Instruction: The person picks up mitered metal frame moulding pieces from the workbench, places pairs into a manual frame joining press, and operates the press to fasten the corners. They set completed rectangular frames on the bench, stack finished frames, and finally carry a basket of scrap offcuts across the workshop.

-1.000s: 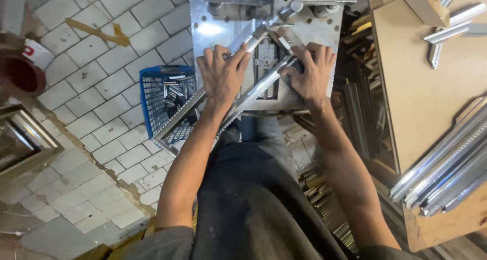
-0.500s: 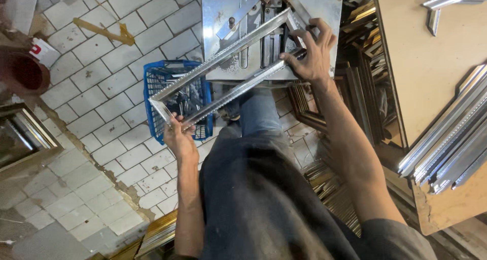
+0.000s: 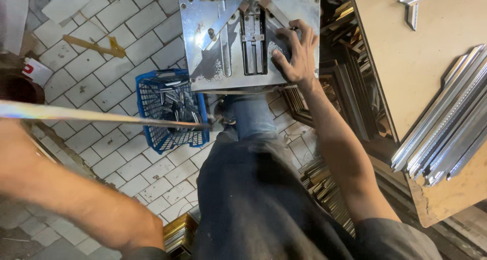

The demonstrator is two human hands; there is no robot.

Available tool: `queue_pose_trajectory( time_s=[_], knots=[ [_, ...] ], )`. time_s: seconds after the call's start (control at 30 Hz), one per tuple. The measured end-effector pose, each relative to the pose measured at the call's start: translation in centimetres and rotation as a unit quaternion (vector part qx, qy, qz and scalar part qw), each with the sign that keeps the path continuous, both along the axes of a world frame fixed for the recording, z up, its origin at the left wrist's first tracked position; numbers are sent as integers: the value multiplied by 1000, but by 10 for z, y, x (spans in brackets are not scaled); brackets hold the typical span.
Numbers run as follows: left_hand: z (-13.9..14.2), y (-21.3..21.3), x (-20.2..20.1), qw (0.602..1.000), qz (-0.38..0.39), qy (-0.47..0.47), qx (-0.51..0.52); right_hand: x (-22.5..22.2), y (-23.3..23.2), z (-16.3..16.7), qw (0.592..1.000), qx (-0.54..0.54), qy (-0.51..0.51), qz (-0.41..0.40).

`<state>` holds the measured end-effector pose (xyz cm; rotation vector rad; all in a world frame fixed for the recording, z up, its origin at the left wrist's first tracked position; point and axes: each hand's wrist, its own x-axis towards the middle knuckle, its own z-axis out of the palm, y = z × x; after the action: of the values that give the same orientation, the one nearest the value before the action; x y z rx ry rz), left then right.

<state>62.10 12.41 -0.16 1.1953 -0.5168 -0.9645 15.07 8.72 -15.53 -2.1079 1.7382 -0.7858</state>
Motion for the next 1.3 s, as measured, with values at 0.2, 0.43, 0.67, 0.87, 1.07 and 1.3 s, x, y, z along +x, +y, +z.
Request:
queue_pose_trajectory(
  time_s=[0.2,0.43,0.67,0.87,1.07,1.3],
  knots=[
    [-115,-98,-237,846,-419,-324,56,-6,1,-5,999,-6,-35,12],
    [-173,-72,-287,783,-211,-567,-146,-15,4,-37,997,-48,56,0],
    [-180,-40,-227,705,-120,-696,-57,-23,7,-52,994,-86,65,20],
    [-202,-83,-236,722,-140,-669,-108,-21,-12,-64,992,-98,72,-29],
    [-208,-82,-233,711,-135,-678,-126,-23,-14,-65,990,-123,59,-38],
    [-203,-79,-232,709,-182,-676,-83,-15,-22,-52,996,-64,-6,-62]
  ],
)
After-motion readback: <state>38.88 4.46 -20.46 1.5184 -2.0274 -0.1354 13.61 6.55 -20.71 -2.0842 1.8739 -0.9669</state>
